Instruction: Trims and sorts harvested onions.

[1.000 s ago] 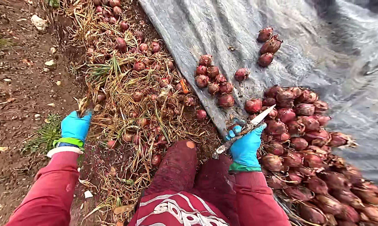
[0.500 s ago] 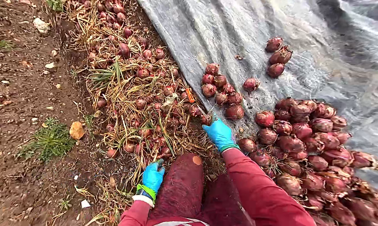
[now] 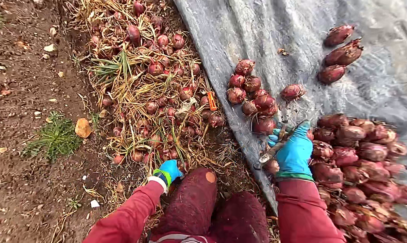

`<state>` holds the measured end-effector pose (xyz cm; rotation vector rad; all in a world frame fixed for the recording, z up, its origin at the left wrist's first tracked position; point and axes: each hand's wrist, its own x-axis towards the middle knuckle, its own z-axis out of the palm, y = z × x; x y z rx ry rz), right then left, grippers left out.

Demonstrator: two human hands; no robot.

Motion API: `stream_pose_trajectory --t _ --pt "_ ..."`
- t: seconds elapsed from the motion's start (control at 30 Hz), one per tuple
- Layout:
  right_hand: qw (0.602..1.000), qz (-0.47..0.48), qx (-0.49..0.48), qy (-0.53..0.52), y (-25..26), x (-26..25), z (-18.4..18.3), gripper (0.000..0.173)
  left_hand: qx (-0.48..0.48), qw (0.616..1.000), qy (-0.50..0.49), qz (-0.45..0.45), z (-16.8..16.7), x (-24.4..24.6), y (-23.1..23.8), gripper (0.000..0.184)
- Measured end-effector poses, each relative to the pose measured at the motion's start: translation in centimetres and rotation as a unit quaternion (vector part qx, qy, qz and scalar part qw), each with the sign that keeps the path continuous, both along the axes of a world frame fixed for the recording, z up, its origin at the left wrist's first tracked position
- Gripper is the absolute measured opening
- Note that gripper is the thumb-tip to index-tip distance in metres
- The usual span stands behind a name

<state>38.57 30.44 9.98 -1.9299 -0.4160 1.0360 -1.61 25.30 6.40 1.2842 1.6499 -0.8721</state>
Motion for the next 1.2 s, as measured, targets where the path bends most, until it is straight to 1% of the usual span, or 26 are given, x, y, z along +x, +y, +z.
stream_pose_trajectory --t 0.03,0.07,0.1,0.17,0.2,0.27,0.3,0.33,0.37,0.4,0.47,0.53,0.57,0.6,0.63,0.67,0.7,0.73,0.77,0.83,0.87,0.93,1.0,1.03,1.1,1.2 --pt "0.997 -0.042 -0.006 0.062 -2.3 -0.3 0.5 0.077 0.021 0.999 -0.032 0.004 1.6 -0.1 1.0 0.058" --pt "0.996 -0.02 -0.033 0.082 -4.4 -1.5 0.9 0.086 0.052 0.996 -0.067 0.003 3.6 0.2 2.7 0.054" --pt "0.991 0.051 -0.069 0.104 -7.0 -3.3 1.0 0.09 0.085 0.991 -0.101 -0.009 6.0 0.7 3.9 0.049" --pt "0.953 0.204 -0.094 0.204 -12.2 -8.1 1.2 0.088 0.151 0.974 -0.155 -0.071 10.6 1.9 3.9 0.046" --pt "0.93 0.267 -0.069 0.241 -13.9 -10.3 1.7 0.084 0.177 0.961 -0.177 -0.116 12.7 2.5 3.8 0.05" --pt "0.908 0.315 0.022 0.275 -15.0 -13.8 4.0 0.078 0.192 0.935 -0.212 -0.209 16.5 4.0 3.2 0.065" --pt "0.912 0.308 0.07 0.262 -15.4 -15.1 5.7 0.078 0.183 0.925 -0.224 -0.247 18.1 4.6 2.3 0.069" --pt "0.922 0.301 0.105 0.222 -15.7 -16.0 7.3 0.085 0.172 0.918 -0.236 -0.268 19.4 5.0 1.2 0.071" --pt "0.932 0.297 0.118 0.168 -16.2 -16.4 8.5 0.089 0.16 0.919 -0.237 -0.273 20.4 5.1 0.3 0.07" --pt "0.942 0.294 0.109 0.122 -16.8 -16.6 9.4 0.088 0.168 0.921 -0.222 -0.272 21.1 4.9 -0.4 0.069" --pt "0.951 0.281 0.091 0.095 -18.4 -16.4 10.4 0.086 0.228 0.927 -0.17 -0.242 22.4 4.2 -1.2 0.068" --pt "0.956 0.268 0.077 0.091 -19.8 -16.5 10.5 0.085 0.317 0.917 -0.167 -0.175 23.2 3.7 -1.8 0.064" --pt "0.951 0.293 0.058 0.084 -20.3 -16.3 10.3 0.087 0.341 0.904 -0.186 -0.176 23.7 3.9 -2.8 0.057" --pt "0.936 0.342 0.037 0.075 -20.6 -16.1 10.1 0.089 0.332 0.894 -0.204 -0.22 24.4 4.6 -4.0 0.048" --pt "0.917 0.394 0.032 0.06 -20.7 -15.8 10.2 0.091 0.293 0.887 -0.215 -0.286 25.0 5.6 -5.4 0.04" --pt "0.906 0.419 0.042 0.04 -20.8 -15.5 10.7 0.092 0.251 0.877 -0.233 -0.338 25.0 6.5 -6.5 0.036" --pt "0.905 0.421 0.057 0.017 -20.8 -15.1 11.4 0.092 0.225 0.876 -0.251 -0.345 24.5 7.0 -7.0 0.035" --pt "0.915 0.398 0.072 0.003 -20.7 -14.6 11.9 0.093 0.233 0.889 -0.257 -0.299 23.5 7.1 -6.4 0.035" --pt "0.93 0.36 0.074 -0.003 -20.5 -14.1 12.0 0.093 0.265 0.907 -0.246 -0.217 22.2 6.8 -5.2 0.034" --pt "0.951 0.304 0.056 0.01 -20.1 -13.4 10.4 0.091 0.32 0.928 -0.188 -0.034 18.4 6.6 -2.0 0.035" --pt "0.958 0.284 0.042 0.017 -20.3 -13.3 9.2 0.09 0.326 0.932 -0.155 0.03 15.9 6.7 -0.6 0.037" --pt "0.971 0.234 0.016 0.04 -20.9 -13.0 7.1 0.088 0.315 0.937 -0.117 0.097 10.8 6.1 1.8 0.04" --pt "0.982 0.174 -0.027 0.063 -21.1 -11.5 5.5 0.087 0.287 0.944 -0.114 0.119 7.6 4.6 3.9 0.048" --pt "0.985 0.147 -0.051 0.08 -21.0 -10.7 4.6 0.088 0.279 0.947 -0.116 0.11 7.3 3.9 5.0 0.05" --pt "0.976 0.143 -0.104 0.126 -20.8 -9.9 3.0 0.091 0.273 0.948 -0.139 0.084 8.9 3.7 7.0 0.048" --pt "0.942 0.226 -0.179 0.173 -20.0 -10.2 1.7 0.087 0.298 0.928 -0.222 0.032 14.0 4.1 9.4 0.04"
